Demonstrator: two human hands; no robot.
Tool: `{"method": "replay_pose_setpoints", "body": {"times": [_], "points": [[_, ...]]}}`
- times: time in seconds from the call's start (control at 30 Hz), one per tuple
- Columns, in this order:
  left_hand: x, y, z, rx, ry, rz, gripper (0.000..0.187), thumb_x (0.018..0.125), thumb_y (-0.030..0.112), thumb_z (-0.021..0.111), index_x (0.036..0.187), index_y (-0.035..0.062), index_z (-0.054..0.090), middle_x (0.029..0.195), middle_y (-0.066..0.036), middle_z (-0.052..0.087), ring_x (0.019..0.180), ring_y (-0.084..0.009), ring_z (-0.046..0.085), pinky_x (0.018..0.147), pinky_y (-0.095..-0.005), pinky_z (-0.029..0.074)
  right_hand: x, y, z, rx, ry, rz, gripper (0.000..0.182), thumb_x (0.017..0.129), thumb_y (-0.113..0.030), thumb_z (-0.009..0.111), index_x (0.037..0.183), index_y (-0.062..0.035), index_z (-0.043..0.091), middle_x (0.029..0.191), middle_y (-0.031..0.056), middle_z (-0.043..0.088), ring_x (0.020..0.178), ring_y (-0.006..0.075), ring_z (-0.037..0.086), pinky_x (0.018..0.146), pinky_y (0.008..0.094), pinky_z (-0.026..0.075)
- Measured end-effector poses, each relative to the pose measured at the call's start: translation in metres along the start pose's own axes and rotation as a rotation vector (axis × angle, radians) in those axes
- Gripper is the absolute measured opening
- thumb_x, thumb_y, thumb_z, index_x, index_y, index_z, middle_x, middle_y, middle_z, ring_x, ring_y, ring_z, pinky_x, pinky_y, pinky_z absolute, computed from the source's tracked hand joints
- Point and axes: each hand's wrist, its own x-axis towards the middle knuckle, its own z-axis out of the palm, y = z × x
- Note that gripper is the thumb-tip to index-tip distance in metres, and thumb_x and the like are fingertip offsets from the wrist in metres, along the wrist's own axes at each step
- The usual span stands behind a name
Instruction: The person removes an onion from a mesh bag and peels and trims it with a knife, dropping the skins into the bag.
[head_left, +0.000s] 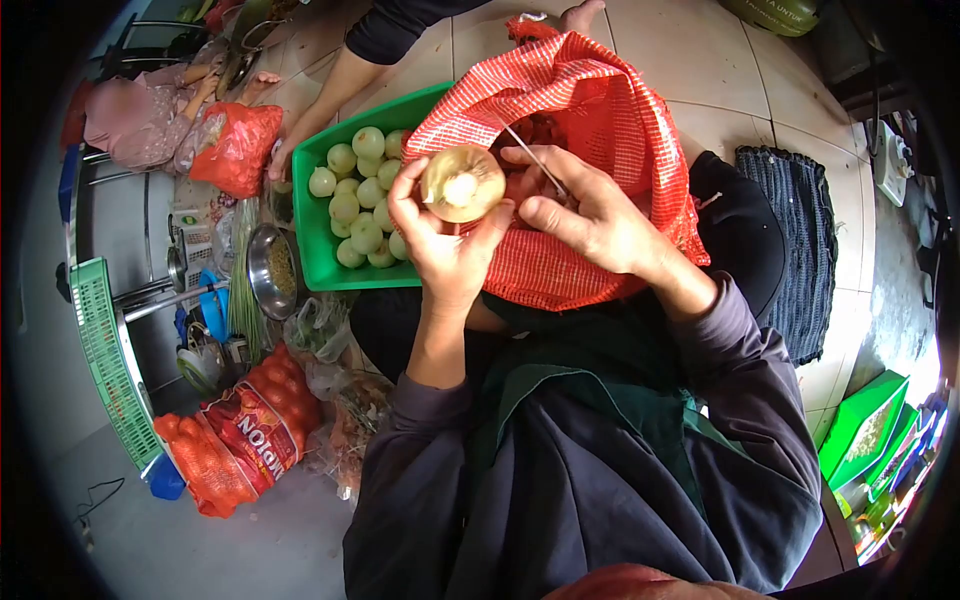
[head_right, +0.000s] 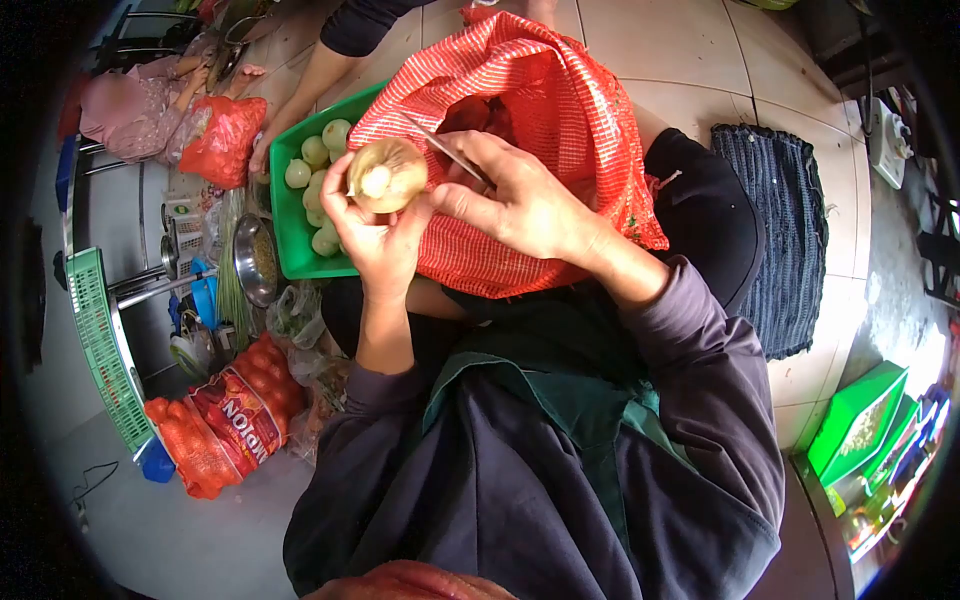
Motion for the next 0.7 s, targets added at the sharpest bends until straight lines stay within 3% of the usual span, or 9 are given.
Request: {"method": "replay_pose_setpoints", "body": {"times": [0.07,0.17,0.2,0.3,0.33,0.43,0.57,0.7], "points": [[-0.001,0.001,0.009,-0.048,-0.037,-0.027,0.077,0.071,0.000,0.081,0.130,0.0032,0.031,0.121,-0.013,0.048,0.111,-0.0219,0.054,0.091,-0.0334,0.050,0.002,0.016,0.013,0.119,0.076,-0.103,0.052,0.094,-0.021,0.061,0.136,-0.0010,0.039,0.115,0.0060,0.052,0.110,0.0139,0.050,0.094,0.0290,0.043],[-0.002,0.006,0.015,-0.056,-0.102,-0.010,0.077,0.073,-0.001,0.079,0.132,0.0040,0.030,0.124,-0.014,0.047,0.115,-0.0221,0.052,0.095,-0.0348,0.048,0.002,0.020,0.017,0.354,0.136,-0.040,0.050,0.091,-0.021,0.065,0.130,0.0011,0.042,0.110,0.0104,0.058,0.105,0.0164,0.056,0.093,0.0307,0.046],[-0.001,0.012,0.017,-0.094,-0.115,-0.017,0.077,0.073,-0.001,0.078,0.133,0.0040,0.030,0.124,-0.014,0.047,0.116,-0.0221,0.052,0.096,-0.0352,0.048,0.003,0.015,0.015,0.417,0.142,-0.032,0.046,0.093,-0.018,0.064,0.129,-0.0002,0.042,0.109,0.0086,0.057,0.105,0.0132,0.054,0.090,0.0291,0.046],[0.002,0.024,0.010,-0.188,-0.199,-0.074,0.073,0.079,-0.001,0.073,0.136,0.0027,0.028,0.128,-0.015,0.045,0.120,-0.0226,0.049,0.099,-0.0360,0.045,0.002,-0.005,0.000,0.551,0.081,0.164,0.038,0.095,-0.024,0.060,0.123,-0.0017,0.047,0.091,0.0029,0.057,0.077,0.0067,0.054,0.067,0.0213,0.046],[0.003,0.025,0.009,-0.251,-0.204,-0.110,0.072,0.080,0.000,0.072,0.136,0.0024,0.027,0.129,-0.015,0.045,0.120,-0.0225,0.049,0.099,-0.0357,0.045,0.002,-0.008,0.000,0.554,0.099,0.179,0.037,0.097,-0.028,0.056,0.123,-0.0030,0.049,0.081,-0.0001,0.056,0.066,0.0039,0.051,0.057,0.0179,0.040],[0.007,0.024,0.002,-0.320,-0.263,-0.190,0.069,0.083,0.005,0.071,0.137,0.0013,0.029,0.132,-0.015,0.045,0.120,-0.0211,0.049,0.101,-0.0348,0.043,-0.002,-0.004,-0.009,0.658,0.006,0.264,0.037,0.097,-0.029,0.055,0.124,-0.0039,0.050,0.077,-0.0015,0.055,0.066,0.0024,0.050,0.054,0.0164,0.036],[0.007,0.020,-0.003,-0.344,-0.304,-0.300,0.070,0.080,0.010,0.075,0.136,0.0013,0.033,0.128,-0.013,0.047,0.118,-0.0192,0.050,0.101,-0.0346,0.042,0.001,-0.005,-0.006,0.560,-0.004,0.191,0.045,0.099,-0.031,0.052,0.132,-0.0012,0.047,0.077,0.0005,0.054,0.067,0.0039,0.050,0.056,0.0183,0.040],[0.008,0.012,-0.005,-0.282,-0.215,-0.264,0.073,0.077,0.006,0.077,0.135,0.0017,0.033,0.126,-0.011,0.048,0.118,-0.0195,0.049,0.099,-0.0344,0.045,0.001,-0.005,-0.001,0.256,0.098,0.078,0.050,0.100,-0.030,0.047,0.137,0.0037,0.041,0.088,0.0071,0.056,0.072,0.0109,0.053,0.066,0.0254,0.046]]}}
